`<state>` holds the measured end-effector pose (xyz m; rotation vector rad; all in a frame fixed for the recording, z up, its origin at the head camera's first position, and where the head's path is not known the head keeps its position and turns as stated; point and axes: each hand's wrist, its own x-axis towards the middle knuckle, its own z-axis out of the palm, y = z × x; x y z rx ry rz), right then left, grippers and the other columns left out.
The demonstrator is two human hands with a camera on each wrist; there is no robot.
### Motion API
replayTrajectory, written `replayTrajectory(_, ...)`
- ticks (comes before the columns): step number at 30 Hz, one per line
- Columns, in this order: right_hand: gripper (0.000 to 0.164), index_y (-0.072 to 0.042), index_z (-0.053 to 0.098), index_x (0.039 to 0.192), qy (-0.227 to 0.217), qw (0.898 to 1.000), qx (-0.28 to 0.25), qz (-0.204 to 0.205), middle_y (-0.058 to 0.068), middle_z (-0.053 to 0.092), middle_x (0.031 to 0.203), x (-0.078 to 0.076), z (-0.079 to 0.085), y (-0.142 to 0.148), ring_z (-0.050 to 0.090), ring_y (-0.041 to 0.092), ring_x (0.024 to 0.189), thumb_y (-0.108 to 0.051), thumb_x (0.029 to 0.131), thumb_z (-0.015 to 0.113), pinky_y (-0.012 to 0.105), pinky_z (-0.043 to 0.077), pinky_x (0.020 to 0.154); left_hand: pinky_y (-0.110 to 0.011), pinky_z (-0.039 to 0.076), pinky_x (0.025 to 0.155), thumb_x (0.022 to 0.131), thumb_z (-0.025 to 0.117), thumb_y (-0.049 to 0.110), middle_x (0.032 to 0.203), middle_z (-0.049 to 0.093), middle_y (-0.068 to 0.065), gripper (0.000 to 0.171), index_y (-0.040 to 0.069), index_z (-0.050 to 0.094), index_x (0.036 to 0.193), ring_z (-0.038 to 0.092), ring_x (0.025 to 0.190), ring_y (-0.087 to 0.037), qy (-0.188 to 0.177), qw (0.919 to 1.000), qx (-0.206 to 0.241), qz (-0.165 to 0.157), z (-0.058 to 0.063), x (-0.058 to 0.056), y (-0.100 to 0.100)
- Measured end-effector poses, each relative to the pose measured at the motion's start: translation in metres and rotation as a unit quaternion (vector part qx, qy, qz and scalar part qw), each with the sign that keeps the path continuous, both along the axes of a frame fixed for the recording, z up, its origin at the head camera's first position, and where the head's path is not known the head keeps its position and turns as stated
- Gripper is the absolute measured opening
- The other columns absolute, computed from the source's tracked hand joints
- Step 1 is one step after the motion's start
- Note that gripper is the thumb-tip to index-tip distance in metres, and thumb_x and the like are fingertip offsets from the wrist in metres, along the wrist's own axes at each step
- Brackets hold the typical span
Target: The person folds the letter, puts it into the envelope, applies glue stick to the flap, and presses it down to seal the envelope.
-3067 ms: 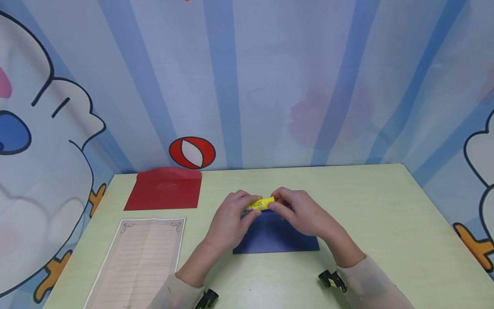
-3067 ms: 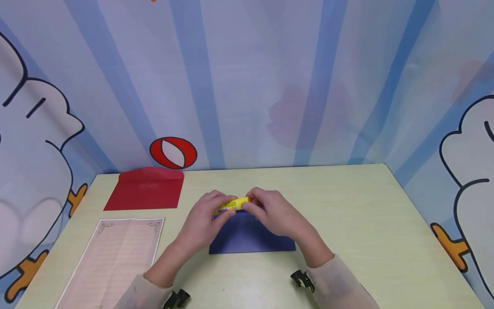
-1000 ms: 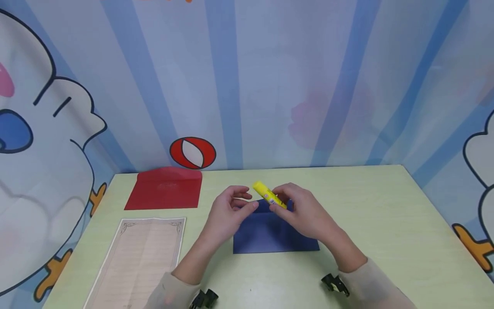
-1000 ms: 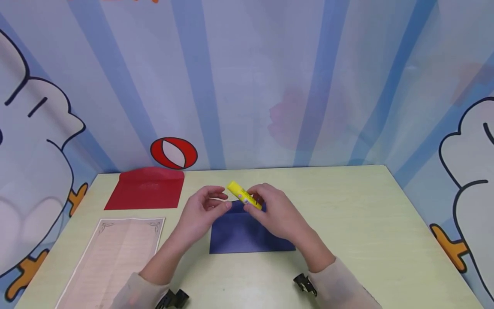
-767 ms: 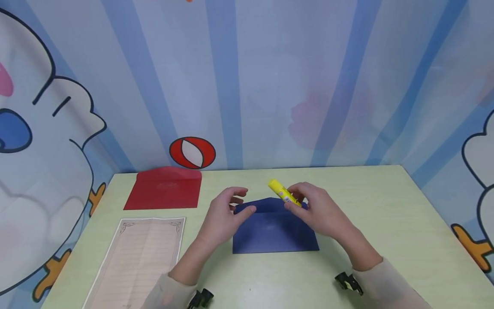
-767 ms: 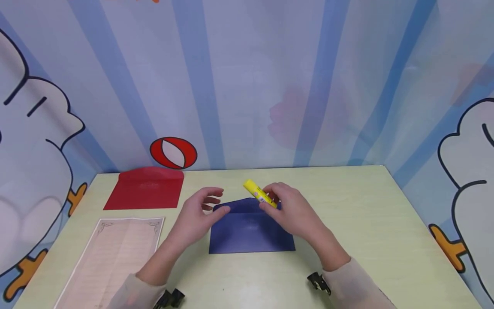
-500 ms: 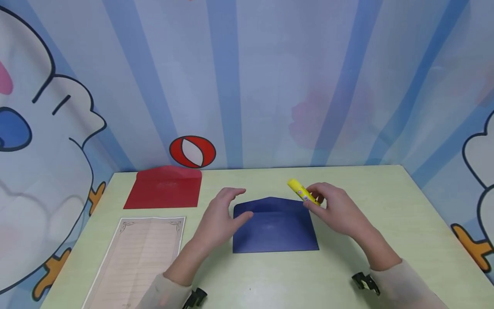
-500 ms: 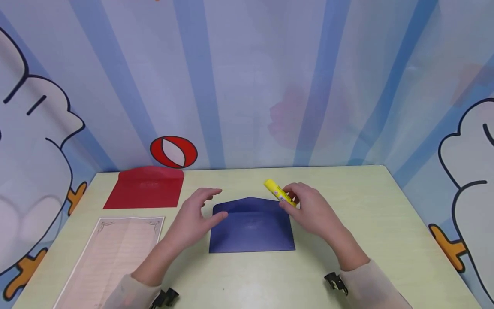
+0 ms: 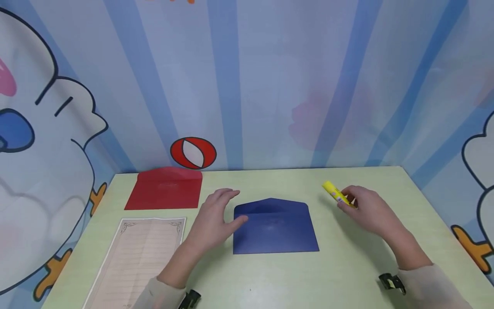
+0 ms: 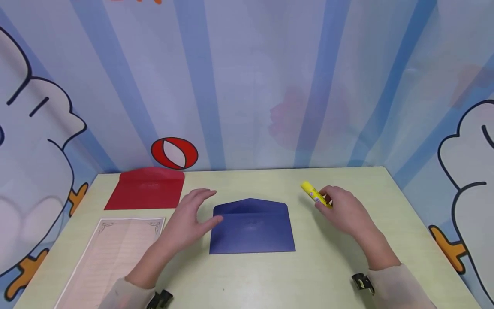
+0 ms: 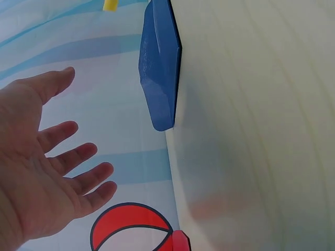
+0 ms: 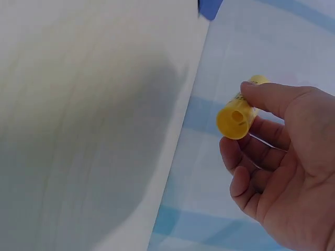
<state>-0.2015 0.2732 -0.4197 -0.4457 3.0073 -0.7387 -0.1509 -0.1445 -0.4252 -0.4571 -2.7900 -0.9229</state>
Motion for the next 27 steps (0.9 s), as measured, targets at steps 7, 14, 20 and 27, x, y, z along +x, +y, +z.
replayTrajectory(7, 0.035, 0.005, 0.066, 0.124, -0.025, 0.999, 0.025, -0.010, 0.014, 0.070, 0.103, -0.007, -0.010, 0.025, 0.061, 0.019, 0.076, -0.022, 0.102, 0.072, 0.036, 0.051, 0.062, -0.056, 0.045, 0.112, 0.092, 0.084, 0.039, 0.151, 0.054, -0.010, 0.068, 0.014, 0.060, 0.150, 0.050, 0.140, -0.031, 0.002, 0.9999, -0.014, 0.010, 0.000, 0.001, -0.001)
replayTrajectory(14, 0.037, 0.010, 0.065, 0.122, -0.037, 0.998, 0.057, -0.004, 0.019, 0.072, 0.103, -0.010, -0.015, 0.037, 0.068, 0.028, 0.086, -0.019, 0.101, 0.072, 0.046, 0.057, 0.070, -0.057, 0.045, 0.112, 0.092, 0.084, 0.040, 0.151, 0.054, -0.010, 0.068, 0.013, 0.060, 0.150, 0.051, 0.140, -0.031, 0.005, 0.9999, -0.013, 0.010, -0.002, 0.000, -0.002)
replayTrajectory(20, 0.034, 0.009, 0.066, 0.119, -0.049, 0.996, 0.070, -0.001, 0.015, 0.071, 0.099, -0.010, -0.017, 0.040, 0.066, 0.024, 0.082, -0.020, 0.101, 0.072, 0.044, 0.056, 0.068, -0.056, 0.044, 0.113, 0.092, 0.083, 0.039, 0.152, 0.054, -0.009, 0.068, 0.014, 0.060, 0.150, 0.050, 0.140, -0.031, 0.002, 0.9998, -0.013, 0.011, -0.001, 0.000, -0.002)
replayTrajectory(27, 0.035, 0.010, 0.065, 0.120, -0.060, 0.995, 0.073, 0.001, 0.014, 0.070, 0.098, -0.009, -0.017, 0.041, 0.064, 0.022, 0.080, -0.019, 0.101, 0.072, 0.043, 0.055, 0.068, -0.055, 0.045, 0.113, 0.092, 0.083, 0.039, 0.151, 0.055, -0.009, 0.067, 0.013, 0.060, 0.150, 0.051, 0.140, -0.031, 0.005, 0.9997, -0.019, 0.012, 0.000, 0.000, -0.002)
